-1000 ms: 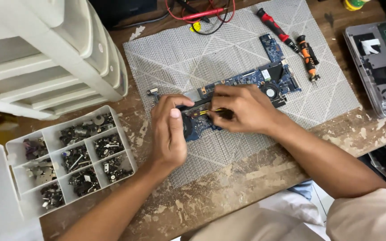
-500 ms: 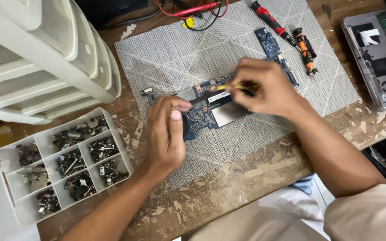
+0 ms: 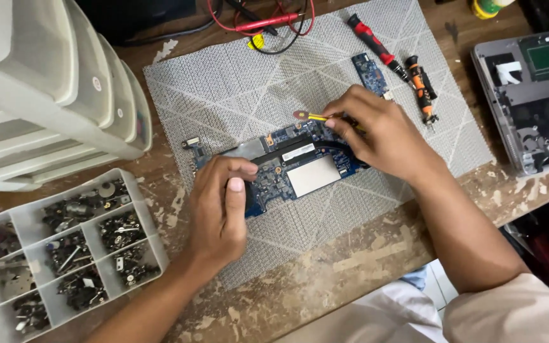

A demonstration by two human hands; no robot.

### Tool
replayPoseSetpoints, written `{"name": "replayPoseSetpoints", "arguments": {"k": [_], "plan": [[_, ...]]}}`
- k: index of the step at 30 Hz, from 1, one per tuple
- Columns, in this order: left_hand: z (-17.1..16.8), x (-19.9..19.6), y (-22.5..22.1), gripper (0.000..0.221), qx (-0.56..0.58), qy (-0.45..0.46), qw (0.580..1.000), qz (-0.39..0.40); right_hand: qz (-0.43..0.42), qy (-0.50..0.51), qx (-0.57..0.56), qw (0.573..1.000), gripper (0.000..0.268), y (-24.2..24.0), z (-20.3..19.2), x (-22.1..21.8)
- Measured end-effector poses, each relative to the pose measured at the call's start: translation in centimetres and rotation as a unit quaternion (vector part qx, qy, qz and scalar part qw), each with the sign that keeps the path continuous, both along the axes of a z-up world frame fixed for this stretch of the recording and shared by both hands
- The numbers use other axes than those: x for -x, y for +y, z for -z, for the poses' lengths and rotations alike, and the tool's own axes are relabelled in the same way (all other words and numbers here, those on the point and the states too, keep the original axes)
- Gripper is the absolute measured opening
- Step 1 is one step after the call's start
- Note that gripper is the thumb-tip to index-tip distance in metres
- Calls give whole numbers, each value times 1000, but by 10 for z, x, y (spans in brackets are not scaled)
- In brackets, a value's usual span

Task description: Disassembling a laptop motherboard by removing screws with a screwdriver and disconnecting internal ribbon cables.

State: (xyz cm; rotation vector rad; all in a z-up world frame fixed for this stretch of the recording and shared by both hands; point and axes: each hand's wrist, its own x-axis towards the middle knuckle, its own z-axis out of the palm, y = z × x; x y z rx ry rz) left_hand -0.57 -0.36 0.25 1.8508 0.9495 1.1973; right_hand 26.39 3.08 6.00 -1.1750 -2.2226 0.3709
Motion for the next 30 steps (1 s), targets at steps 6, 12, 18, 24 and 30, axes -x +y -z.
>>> {"name": "replayPoseSetpoints", "arguments": {"k": [6,12,18,24,30], "plan": [[4,0,0,40,-3,8,1000,-7,-41,-16,-14,999,6,5,8,12],[-1,1,-1,37,6,13,1000,-2,-52,-23,-33,998,6,10,10,19],[0,1,-1,39,22,11,1000,-1,-38,-32,-101,994,5,14,24,20],[4,3,0,35,6,12,1000,-3,-16,11,-132,991,4,17,29,23],[-17,-3,-10,16,-201,182,963,3,49,40,-110,992,11,16,1,-36]]}}
